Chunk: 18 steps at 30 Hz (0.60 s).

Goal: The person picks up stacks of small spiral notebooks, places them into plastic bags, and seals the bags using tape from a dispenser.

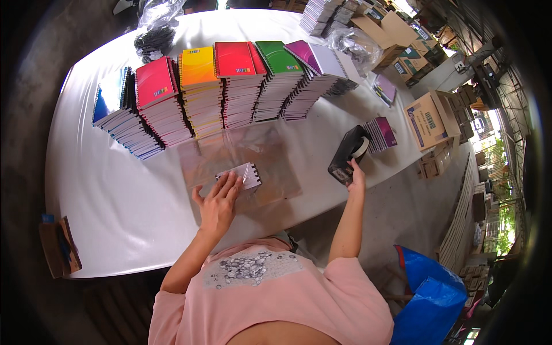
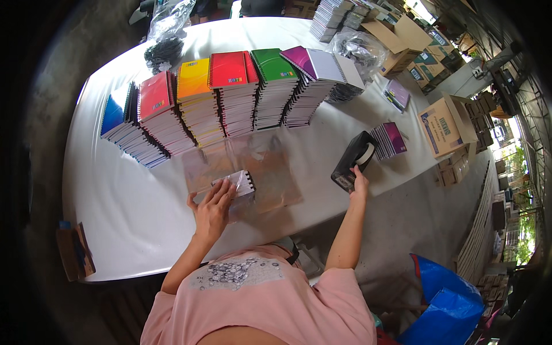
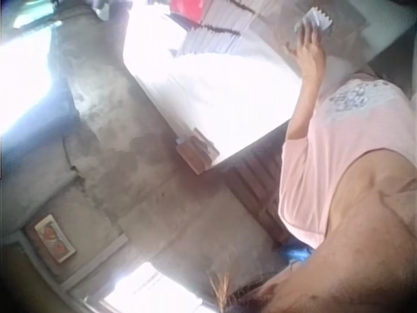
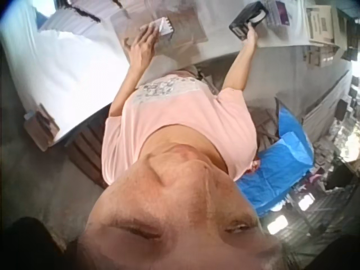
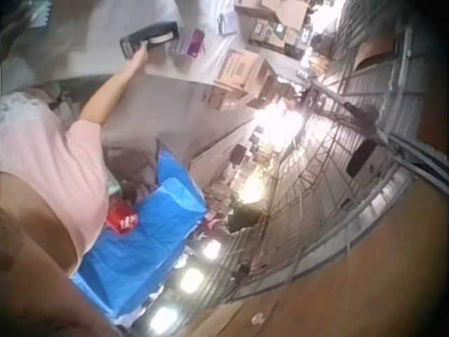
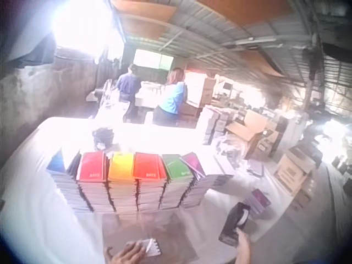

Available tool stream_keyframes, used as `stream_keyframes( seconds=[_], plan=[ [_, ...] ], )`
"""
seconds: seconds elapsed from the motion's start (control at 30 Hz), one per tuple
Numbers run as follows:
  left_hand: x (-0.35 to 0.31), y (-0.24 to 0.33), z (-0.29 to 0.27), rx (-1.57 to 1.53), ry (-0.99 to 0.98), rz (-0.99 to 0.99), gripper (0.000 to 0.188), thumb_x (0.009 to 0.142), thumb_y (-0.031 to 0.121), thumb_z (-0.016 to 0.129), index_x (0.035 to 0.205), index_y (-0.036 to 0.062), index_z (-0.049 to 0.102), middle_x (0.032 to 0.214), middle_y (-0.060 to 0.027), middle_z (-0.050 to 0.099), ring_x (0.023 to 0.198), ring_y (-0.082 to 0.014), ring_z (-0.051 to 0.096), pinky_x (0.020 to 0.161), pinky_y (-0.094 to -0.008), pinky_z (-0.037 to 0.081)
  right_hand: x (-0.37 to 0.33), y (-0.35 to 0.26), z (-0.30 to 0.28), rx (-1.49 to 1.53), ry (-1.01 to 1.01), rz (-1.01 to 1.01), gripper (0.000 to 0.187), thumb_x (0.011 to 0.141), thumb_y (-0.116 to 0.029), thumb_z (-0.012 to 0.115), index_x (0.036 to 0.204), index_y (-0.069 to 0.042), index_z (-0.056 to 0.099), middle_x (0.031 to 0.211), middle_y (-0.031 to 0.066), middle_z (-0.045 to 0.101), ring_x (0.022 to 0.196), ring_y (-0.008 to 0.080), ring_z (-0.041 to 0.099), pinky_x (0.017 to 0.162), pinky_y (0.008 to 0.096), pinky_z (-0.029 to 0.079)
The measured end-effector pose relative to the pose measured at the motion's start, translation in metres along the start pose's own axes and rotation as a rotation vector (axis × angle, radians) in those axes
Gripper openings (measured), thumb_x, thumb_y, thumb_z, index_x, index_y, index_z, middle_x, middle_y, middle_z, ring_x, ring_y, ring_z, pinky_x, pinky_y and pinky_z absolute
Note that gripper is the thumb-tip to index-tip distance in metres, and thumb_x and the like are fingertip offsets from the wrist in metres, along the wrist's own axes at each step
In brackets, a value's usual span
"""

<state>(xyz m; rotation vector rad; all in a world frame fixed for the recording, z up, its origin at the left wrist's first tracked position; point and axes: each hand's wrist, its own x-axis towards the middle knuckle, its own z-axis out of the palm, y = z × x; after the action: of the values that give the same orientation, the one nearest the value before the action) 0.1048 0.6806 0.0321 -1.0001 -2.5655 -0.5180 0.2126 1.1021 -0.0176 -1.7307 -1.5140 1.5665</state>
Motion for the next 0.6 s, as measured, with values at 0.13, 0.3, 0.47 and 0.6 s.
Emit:
stream_keyframes(
  seconds=[0.13,0.3,0.47,0.6],
  plan=[
    [0.001,-0.001,-0.003,-0.004,0.013,0.002,0.037,0.081,0.012,0.055,0.117,0.0204,0.058,0.122,0.0028,0.057,0.113,-0.0092,0.052,0.091,-0.0489,0.02,-0.001,0.011,-0.006,0.407,-0.208,-0.011,0.041,0.08,-0.042,0.064,0.11,-0.015,0.061,0.12,0.0045,0.053,0.11,0.0228,0.048,0.088,0.0473,0.033],
    [-0.002,-0.005,-0.005,0.003,0.011,0.029,0.037,0.08,0.012,0.056,0.116,0.0194,0.058,0.124,0.0018,0.055,0.111,-0.0111,0.053,0.088,-0.0456,0.026,-0.083,0.015,0.01,0.592,-0.169,-0.074,0.048,0.075,-0.034,0.068,0.117,-0.013,0.057,0.141,0.0071,0.034,0.138,0.0295,0.009,0.106,0.0558,-0.003],
    [-0.004,-0.007,-0.006,-0.181,-0.027,0.002,0.039,0.079,0.01,0.056,0.118,0.0185,0.057,0.117,-0.0009,0.056,0.112,-0.0161,0.053,0.08,-0.0383,0.035,-0.087,0.054,0.014,-0.464,0.311,-0.1,0.034,0.076,-0.033,0.069,0.103,-0.013,0.067,0.143,0.004,0.033,0.136,0.0294,0.015,0.102,0.0634,0.003],
    [-0.002,-0.013,0.003,-0.147,0.069,0.13,0.037,0.081,0.012,0.056,0.117,0.0129,0.055,0.109,-0.0046,0.058,0.108,-0.0192,0.054,0.078,-0.0365,0.038,-0.114,0.036,0.017,-0.689,0.487,-0.511,0.021,0.08,-0.026,0.066,0.095,-0.012,0.07,0.109,0.0087,0.058,0.104,0.0253,0.05,0.086,0.0462,0.037]
  ],
)
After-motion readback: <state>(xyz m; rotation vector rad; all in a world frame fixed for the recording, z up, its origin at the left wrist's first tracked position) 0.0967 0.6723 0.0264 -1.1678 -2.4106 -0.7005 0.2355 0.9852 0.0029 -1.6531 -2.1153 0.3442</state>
